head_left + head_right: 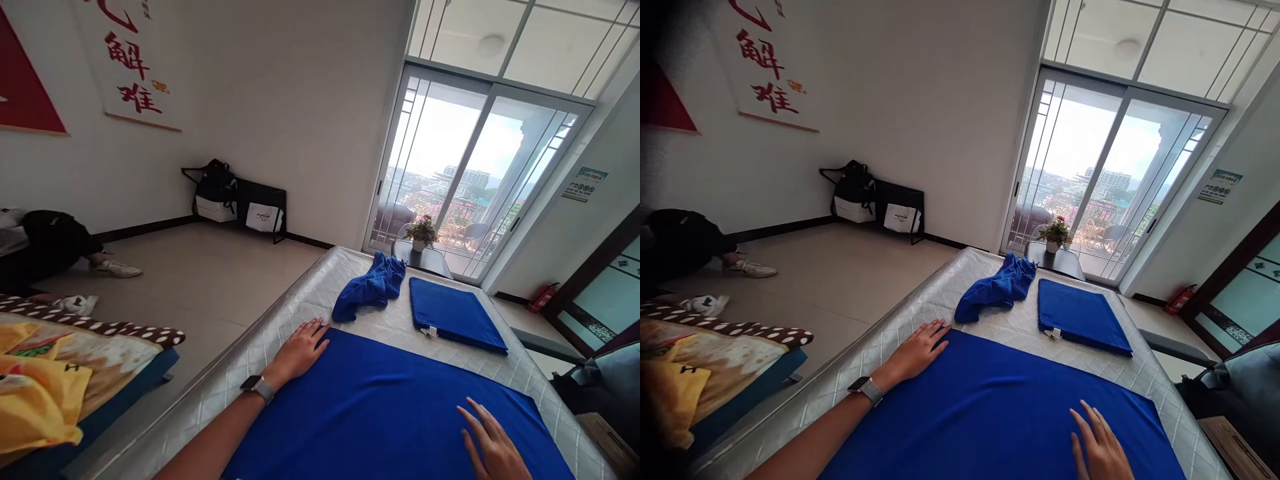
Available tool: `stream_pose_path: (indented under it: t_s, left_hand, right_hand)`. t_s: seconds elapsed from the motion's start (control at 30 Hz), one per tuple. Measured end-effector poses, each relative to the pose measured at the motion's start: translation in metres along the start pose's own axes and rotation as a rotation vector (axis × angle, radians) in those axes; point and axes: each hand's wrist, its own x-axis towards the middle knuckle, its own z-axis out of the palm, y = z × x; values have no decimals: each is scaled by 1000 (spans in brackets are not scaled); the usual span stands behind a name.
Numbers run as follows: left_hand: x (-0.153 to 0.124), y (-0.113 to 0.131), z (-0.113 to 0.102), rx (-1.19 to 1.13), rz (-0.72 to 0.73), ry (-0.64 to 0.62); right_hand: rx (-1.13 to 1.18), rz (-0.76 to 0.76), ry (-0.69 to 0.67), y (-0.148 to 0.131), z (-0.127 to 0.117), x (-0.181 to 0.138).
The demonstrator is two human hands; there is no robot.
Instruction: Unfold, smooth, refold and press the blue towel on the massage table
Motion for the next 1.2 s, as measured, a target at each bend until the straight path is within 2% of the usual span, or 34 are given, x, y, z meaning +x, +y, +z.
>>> stream_pose_path:
  t_s: [0.13,0.2,0.3,0.4,0.5,0.63,0.8,1.03,1.1,1.2]
  left_hand:
    - [-2,5,-6,27,34,88]
    - [-4,7,-9,42,41,104]
    - [-6,9,-11,30,24,79]
    - [-6,9,-11,-8,5,61]
    - [-6,8,-12,-46,-4,60]
    - [-5,9,-14,-61,-25,42]
    - [-5,7,-13,-62,-37,11]
    - [-5,3,-7,-26,-45,-29]
    - [-5,2,-6,-17,-35,-22]
    - [-5,3,-6,-11,-25,-4]
  right_hand:
    - [164,-209,-101,-144,11,78]
    - [232,-269,-120,-199,24,107]
    - [298,-259,-139,-247,50,138]
    - [306,-233,-161,-256,72,150]
    - [298,-238,-204,-237,79,146]
    - [274,-217,-270,-184,68,129]
    - [187,-99,-344,-91,51,104]
    - [5,187,-295,73,40,58]
    - [-32,259,-251,104,43,48]
    - [-62,295,-178,122,52,42]
